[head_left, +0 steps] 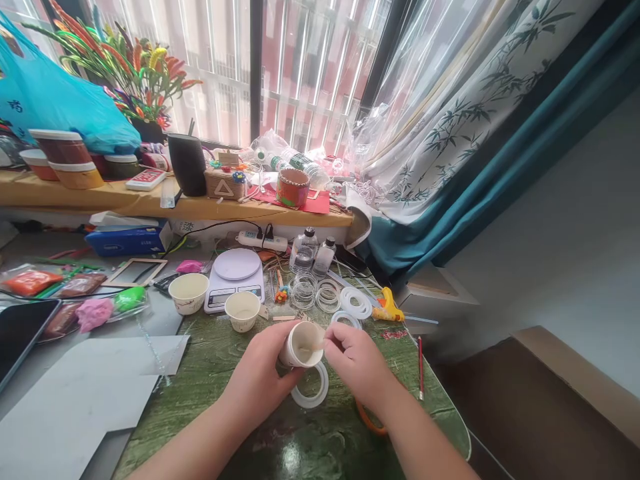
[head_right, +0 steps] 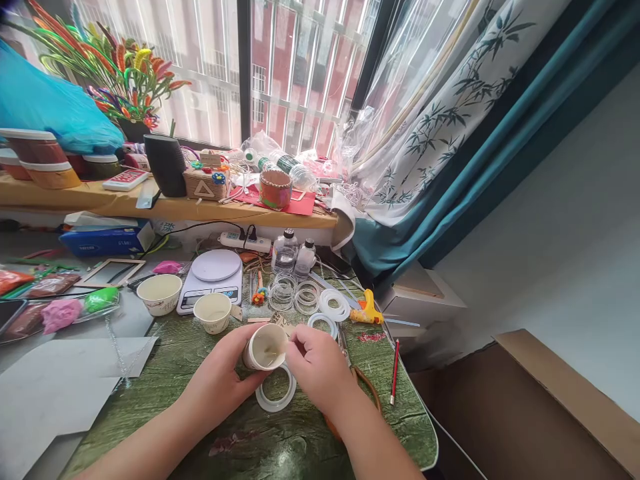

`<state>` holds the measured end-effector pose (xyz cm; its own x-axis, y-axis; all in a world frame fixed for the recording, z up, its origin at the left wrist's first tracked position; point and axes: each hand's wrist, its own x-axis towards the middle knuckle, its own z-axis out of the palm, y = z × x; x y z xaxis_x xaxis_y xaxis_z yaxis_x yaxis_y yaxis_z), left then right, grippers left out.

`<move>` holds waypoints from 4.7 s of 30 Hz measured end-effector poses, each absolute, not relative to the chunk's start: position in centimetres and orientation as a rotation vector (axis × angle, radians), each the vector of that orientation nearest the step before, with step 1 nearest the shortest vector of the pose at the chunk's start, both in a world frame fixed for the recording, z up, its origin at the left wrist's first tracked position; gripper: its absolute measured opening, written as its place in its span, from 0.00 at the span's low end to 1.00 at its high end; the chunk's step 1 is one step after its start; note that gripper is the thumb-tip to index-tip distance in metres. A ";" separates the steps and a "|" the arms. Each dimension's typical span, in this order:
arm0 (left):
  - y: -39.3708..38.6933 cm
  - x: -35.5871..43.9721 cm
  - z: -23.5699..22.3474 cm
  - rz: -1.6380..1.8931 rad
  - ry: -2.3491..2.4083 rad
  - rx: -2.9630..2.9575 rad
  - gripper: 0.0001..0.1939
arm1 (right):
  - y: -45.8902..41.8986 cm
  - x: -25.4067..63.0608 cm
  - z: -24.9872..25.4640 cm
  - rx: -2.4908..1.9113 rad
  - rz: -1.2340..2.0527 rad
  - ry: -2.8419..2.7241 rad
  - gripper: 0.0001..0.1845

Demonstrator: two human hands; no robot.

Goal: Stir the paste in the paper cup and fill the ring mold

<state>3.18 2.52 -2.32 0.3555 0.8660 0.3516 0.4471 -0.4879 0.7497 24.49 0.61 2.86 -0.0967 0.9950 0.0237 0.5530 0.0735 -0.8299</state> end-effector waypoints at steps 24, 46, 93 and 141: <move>2.5 3.0 -2.7 1.015 1.175 2.081 0.34 | 1.6 24.8 8.4 -1.165 1.263 -0.880 0.13; 2.7 3.2 -2.7 1.023 1.118 2.081 0.38 | 0.0 23.5 4.4 -1.554 0.540 -2.023 0.16; 2.9 3.2 -2.8 0.981 1.123 2.078 0.35 | -0.1 23.5 3.5 -1.576 0.723 -1.912 0.15; 2.6 3.3 -2.1 0.974 1.118 2.085 0.35 | -0.6 23.2 3.4 -1.633 0.657 -1.813 0.18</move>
